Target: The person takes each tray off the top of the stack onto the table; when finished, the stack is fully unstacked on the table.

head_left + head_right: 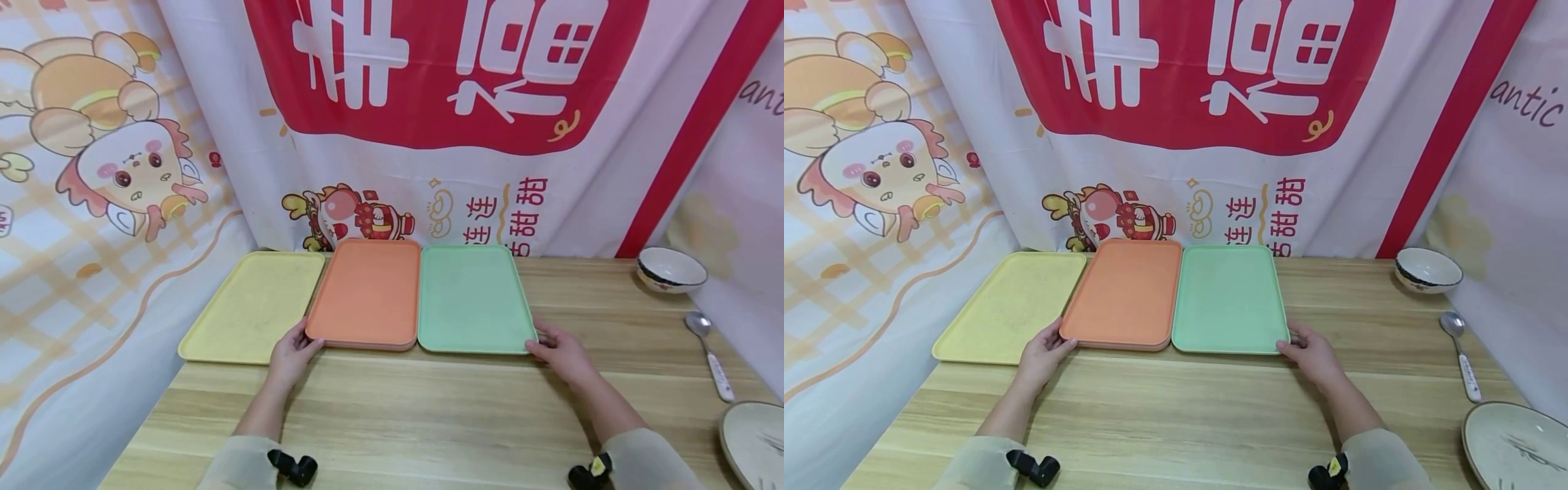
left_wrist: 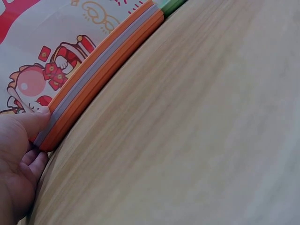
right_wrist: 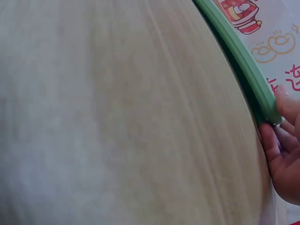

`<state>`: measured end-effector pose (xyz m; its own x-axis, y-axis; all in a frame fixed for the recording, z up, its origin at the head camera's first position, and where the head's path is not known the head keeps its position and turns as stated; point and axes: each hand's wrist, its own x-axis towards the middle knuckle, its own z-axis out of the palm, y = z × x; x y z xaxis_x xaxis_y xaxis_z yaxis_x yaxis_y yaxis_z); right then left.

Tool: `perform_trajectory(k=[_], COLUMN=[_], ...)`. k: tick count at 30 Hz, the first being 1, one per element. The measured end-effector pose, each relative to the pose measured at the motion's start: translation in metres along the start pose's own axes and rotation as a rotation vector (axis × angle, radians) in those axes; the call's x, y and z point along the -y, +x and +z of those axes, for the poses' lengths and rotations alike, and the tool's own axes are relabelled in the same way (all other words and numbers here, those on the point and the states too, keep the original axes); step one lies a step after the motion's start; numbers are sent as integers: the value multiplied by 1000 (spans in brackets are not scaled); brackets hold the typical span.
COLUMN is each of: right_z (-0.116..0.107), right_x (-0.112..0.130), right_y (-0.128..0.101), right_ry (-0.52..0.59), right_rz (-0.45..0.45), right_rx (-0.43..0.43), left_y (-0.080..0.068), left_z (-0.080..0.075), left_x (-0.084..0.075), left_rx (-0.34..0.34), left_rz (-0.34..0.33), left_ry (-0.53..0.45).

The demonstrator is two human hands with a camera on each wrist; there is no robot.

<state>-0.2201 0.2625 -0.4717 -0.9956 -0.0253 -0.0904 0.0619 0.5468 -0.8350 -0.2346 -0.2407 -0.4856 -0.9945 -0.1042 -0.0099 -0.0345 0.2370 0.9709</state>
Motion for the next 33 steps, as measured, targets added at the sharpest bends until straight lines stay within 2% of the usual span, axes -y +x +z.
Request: perform_trajectory(k=[5,9,14,24,33], right_z=[3,13,38,96,135], right_x=[13,30,49,79,99], right_y=[0,3,10,22,25], right_ry=[-116,-100,-45,-18,-4], right_rz=[-53,-123,-198,-172,-194], right_rx=[-58,-56,-16,71,84], left_y=[1,2,3,3,3], left_z=[-1,-1,-1,0,-1], left_x=[1,2,3,4,4], left_rx=[2,3,0,3,1], left_rz=[2,3,8,18,18], left_ry=[3,6,6,1,8])
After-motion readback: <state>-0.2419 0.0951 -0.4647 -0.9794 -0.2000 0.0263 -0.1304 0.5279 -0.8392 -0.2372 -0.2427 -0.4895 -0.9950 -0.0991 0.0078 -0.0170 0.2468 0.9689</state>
